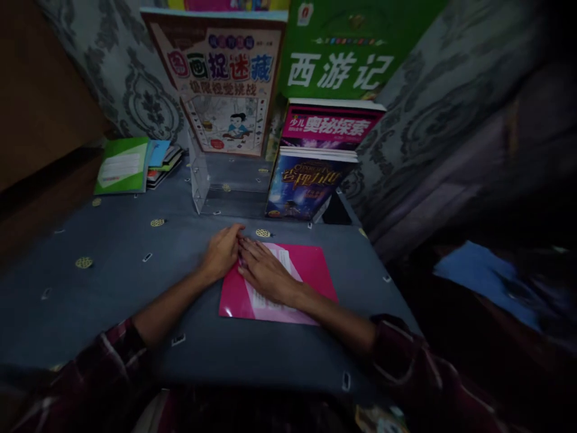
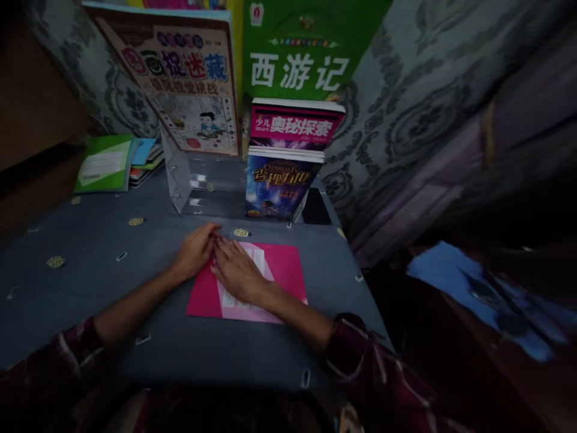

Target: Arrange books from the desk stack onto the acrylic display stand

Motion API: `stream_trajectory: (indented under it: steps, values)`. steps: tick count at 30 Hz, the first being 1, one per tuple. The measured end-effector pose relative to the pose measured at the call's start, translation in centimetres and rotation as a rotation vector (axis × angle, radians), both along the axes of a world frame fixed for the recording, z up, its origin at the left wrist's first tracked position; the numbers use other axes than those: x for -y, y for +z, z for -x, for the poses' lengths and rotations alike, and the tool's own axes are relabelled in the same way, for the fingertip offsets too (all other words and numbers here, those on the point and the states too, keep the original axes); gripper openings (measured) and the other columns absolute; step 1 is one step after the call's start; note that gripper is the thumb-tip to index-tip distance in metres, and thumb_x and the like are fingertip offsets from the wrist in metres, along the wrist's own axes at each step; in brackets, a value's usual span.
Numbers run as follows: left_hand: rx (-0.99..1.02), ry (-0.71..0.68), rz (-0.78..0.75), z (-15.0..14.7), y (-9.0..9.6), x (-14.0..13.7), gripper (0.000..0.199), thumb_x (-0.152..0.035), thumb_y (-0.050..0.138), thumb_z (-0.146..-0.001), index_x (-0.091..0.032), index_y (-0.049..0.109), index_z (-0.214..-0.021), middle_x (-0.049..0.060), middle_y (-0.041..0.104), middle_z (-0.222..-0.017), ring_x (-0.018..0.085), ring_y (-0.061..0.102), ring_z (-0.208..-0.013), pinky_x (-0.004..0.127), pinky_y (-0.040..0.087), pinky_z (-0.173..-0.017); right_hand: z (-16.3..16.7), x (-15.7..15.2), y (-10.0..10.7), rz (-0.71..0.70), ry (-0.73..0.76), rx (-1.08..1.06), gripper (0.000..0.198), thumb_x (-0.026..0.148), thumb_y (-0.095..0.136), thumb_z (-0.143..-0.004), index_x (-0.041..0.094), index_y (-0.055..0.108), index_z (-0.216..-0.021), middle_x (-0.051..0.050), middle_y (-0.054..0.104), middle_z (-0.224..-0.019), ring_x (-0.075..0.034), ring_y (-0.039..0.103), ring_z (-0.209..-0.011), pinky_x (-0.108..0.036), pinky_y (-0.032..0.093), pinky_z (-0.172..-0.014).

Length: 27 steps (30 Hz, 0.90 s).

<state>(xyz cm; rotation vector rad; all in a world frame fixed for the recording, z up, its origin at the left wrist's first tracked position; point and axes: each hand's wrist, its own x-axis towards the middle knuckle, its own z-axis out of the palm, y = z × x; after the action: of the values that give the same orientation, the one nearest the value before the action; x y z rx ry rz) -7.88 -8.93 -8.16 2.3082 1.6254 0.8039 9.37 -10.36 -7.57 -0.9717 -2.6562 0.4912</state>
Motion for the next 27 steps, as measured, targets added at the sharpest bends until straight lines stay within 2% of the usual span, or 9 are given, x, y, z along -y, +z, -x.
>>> stream_trajectory:
  steps: [4,7,13,17,21,27]
  values:
    - [-0.222,0.024,0.003,-0.9,1.0,0.5,0.037,-0.011,0.038,-0.094,-0.014,0.059,-0.125,0.014,0.071,-0.115,0.028,0.064,-0.110,0.040,0.050,-0.093,-0.2,0.3,0.1,-0.067,0.002,-0.035,0.048,0.029,0.048,-0.102,0.011,0.050,-0.146,-0.019,0.049,-0.154,-0.027,0.040,-0.148,-0.052,0.031,-0.124]
    - [-0.286,0.025,0.026,-1.2,1.5,0.8,0.033,-0.013,0.038,-0.097,-0.014,0.060,-0.122,0.017,0.069,-0.118,0.030,0.063,-0.113,0.042,0.049,-0.094,0.0,0.4,0.3,-0.097,-0.007,-0.039,0.047,0.027,0.049,-0.101,0.014,0.050,-0.146,-0.018,0.054,-0.150,-0.026,0.045,-0.145,-0.053,0.034,-0.122]
    - [-0.323,0.034,-0.039,-0.9,1.4,0.9,0.031,-0.012,0.039,-0.097,-0.016,0.061,-0.118,0.015,0.071,-0.113,0.027,0.066,-0.108,0.038,0.050,-0.090,-0.1,0.5,0.2,-0.087,-0.040,-0.004,0.051,0.031,0.050,-0.101,0.012,0.047,-0.149,-0.019,0.047,-0.156,-0.025,0.038,-0.150,-0.048,0.032,-0.124]
    - [-0.384,0.034,-0.097,-1.0,1.3,1.0,0.027,-0.012,0.040,-0.097,-0.019,0.062,-0.111,0.012,0.073,-0.109,0.026,0.067,-0.102,0.036,0.051,-0.085,-2.8,1.0,0.0,-0.030,-0.144,0.049,0.060,0.042,0.048,-0.103,0.010,0.041,-0.153,-0.020,0.036,-0.162,-0.028,0.027,-0.154,-0.050,0.030,-0.124]
    - [-0.400,0.041,-0.101,-1.2,1.3,1.2,0.028,-0.010,0.040,-0.095,-0.019,0.065,-0.107,0.012,0.072,-0.107,0.028,0.068,-0.100,0.038,0.051,-0.083,-6.5,1.7,-0.2,-0.007,-0.197,0.093,0.065,0.045,0.043,-0.104,0.007,0.035,-0.156,-0.021,0.030,-0.164,-0.027,0.021,-0.155,-0.051,0.025,-0.126]
    - [-0.389,0.058,-0.060,-1.5,1.6,1.5,0.029,-0.008,0.041,-0.094,-0.019,0.067,-0.101,0.011,0.071,-0.100,0.028,0.066,-0.096,0.039,0.050,-0.083,-10.3,1.8,-1.0,-0.038,-0.329,0.113,0.074,0.056,0.038,-0.102,0.004,0.037,-0.155,-0.023,0.032,-0.163,-0.031,0.026,-0.154,-0.053,0.027,-0.125]
